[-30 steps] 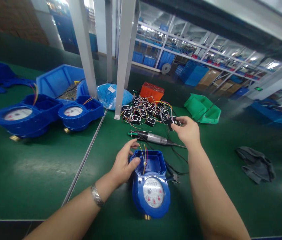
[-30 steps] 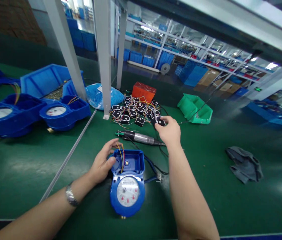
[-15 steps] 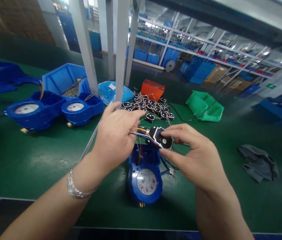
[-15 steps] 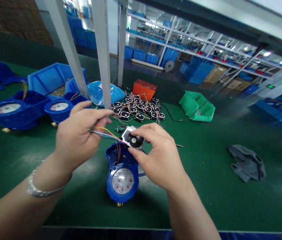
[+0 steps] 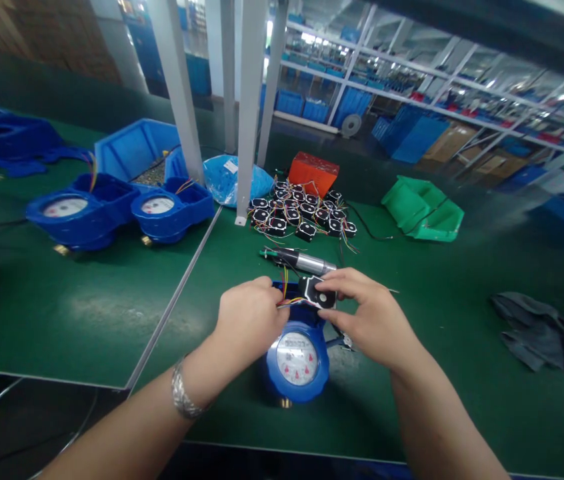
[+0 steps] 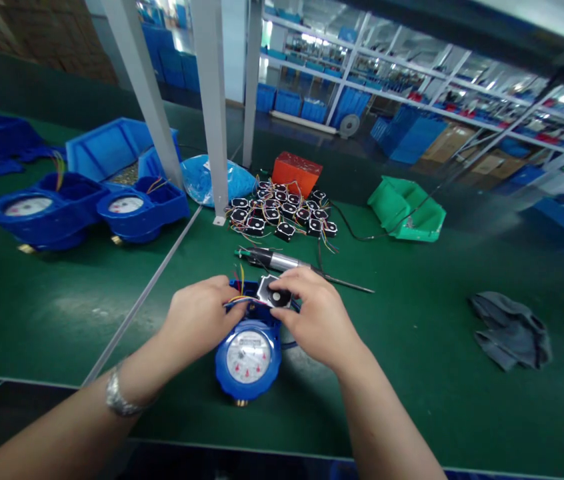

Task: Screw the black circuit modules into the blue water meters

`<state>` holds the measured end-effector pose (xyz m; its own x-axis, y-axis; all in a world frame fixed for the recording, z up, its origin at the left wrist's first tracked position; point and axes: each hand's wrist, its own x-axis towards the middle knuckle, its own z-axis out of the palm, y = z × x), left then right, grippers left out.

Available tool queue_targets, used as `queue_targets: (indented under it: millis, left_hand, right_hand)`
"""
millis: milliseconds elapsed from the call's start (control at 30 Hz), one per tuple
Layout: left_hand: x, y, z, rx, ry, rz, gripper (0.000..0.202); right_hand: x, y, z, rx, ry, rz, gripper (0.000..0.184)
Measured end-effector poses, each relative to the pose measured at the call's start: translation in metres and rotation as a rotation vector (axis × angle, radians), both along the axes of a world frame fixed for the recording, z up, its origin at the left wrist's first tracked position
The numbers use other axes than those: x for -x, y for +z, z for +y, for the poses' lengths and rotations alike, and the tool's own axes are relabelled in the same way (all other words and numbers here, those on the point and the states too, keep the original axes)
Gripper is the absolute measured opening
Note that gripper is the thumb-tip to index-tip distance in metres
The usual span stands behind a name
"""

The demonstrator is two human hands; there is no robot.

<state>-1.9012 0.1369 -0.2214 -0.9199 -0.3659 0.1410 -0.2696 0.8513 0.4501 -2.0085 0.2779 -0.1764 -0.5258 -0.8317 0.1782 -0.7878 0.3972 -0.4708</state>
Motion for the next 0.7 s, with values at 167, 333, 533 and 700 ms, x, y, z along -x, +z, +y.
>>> queue_targets:
  millis: [167,333,533,700]
  left_hand:
    - [-0.004,-0.013,-0.017,-0.35,-0.093,0.2,0.024]
    - [-0.004,-0.026,-0.021,-0.404,-0.08,0.437,0.021]
    - [0.002,-0.041,-0.013,-0.561,-0.108,0.536,0.017]
    - [0.001,-0.049,-0.009,-0.651,-0.063,0.544,0.021]
  right_hand:
    - [0.0,-0.004,-0.004,-0.065,0.071,-0.039,0.031]
    - [0.003,-0.008,-0.007,-0.139,0.112,-0.045,0.033]
    - [0.004,-0.01,-0.01,-0.146,0.12,-0.028,0.033]
    - [0.003,-0.009,-0.011,-0.18,0.162,0.009,0.032]
